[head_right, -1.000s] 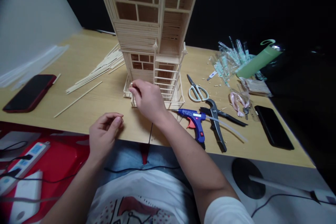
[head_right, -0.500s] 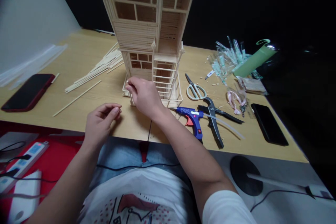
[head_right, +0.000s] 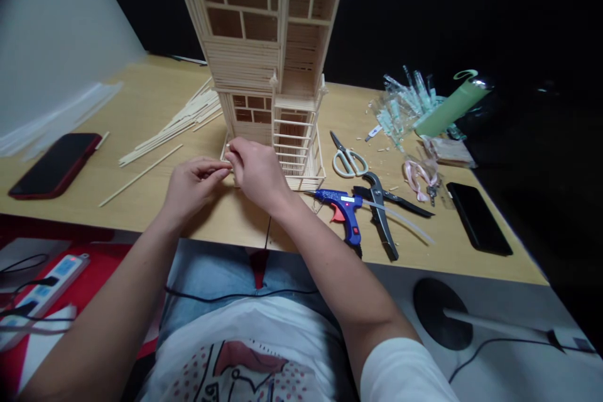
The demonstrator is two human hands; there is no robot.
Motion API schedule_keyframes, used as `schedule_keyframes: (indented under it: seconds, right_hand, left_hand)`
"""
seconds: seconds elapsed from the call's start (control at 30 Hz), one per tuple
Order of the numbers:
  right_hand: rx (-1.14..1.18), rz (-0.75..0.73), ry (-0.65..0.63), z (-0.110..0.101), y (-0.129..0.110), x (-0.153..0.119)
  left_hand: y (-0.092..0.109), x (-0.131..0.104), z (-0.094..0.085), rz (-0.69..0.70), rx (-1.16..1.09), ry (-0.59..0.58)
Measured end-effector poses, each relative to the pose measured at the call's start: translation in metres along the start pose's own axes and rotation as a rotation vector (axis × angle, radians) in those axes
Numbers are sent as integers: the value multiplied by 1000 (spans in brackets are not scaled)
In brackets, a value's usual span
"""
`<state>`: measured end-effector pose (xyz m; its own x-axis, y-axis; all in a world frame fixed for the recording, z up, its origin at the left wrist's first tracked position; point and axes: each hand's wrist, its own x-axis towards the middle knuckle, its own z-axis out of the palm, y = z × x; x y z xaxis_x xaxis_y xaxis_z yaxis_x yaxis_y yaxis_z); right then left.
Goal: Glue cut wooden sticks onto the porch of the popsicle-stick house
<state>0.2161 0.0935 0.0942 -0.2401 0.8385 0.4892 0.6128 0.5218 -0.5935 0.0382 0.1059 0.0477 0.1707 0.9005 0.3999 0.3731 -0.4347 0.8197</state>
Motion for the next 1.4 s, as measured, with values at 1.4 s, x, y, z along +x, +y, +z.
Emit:
schedule_keyframes:
  seconds: [1.4]
  right_hand:
    - [163,515,460,-67,20,-146]
  left_hand:
    - [-4,-1,7,143,215,-52]
